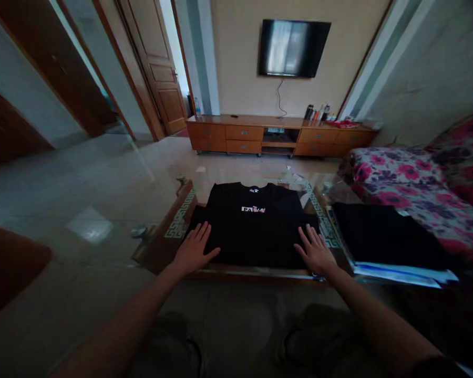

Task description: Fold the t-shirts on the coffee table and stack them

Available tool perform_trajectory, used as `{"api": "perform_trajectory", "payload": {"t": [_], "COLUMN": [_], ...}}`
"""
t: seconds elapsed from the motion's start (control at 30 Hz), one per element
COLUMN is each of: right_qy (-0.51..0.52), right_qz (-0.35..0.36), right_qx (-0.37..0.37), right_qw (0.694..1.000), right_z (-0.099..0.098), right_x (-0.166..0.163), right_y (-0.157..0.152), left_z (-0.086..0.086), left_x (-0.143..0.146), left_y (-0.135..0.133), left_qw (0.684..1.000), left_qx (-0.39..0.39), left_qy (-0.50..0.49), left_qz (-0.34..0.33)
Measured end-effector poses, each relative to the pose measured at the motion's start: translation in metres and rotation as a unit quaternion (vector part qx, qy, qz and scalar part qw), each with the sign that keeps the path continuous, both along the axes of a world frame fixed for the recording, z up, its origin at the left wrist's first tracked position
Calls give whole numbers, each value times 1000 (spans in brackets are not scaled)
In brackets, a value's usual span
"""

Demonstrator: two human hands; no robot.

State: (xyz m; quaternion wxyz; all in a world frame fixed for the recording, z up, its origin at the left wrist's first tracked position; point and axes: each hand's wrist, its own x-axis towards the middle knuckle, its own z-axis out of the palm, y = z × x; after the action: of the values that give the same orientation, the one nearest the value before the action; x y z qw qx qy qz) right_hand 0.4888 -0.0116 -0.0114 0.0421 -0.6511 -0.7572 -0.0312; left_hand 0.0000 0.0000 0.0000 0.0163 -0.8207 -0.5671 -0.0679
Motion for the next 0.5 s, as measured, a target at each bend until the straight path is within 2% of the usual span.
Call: {"api": "perform_trajectory", "payload": {"t": [0.1, 0.2, 0.3, 0.37, 0.5], "right_qy": [10, 21, 33, 41, 40], "right_qz": [-51, -63, 24, 37, 27], "right_qx": [4, 23, 24, 11, -13], "right_qw": [999, 998, 999, 998, 999], "right_z": [4, 12, 21, 24, 25], "right_x": [-11, -47, -94, -115, -120], "right_y": [-7, -10, -8, -6, -7], "left_z": [-4, 1, 11, 15, 12], "left_x": [5, 30, 68, 88, 98], "left_y": [-11, -14, -9, -6, -5], "left_qw": [999, 998, 999, 999, 998], "left_qx": [7, 24, 23, 14, 4], "left_qy": [-5, -19, -35, -43, -52], "left_qz": [34, 54, 4, -28, -37]}}
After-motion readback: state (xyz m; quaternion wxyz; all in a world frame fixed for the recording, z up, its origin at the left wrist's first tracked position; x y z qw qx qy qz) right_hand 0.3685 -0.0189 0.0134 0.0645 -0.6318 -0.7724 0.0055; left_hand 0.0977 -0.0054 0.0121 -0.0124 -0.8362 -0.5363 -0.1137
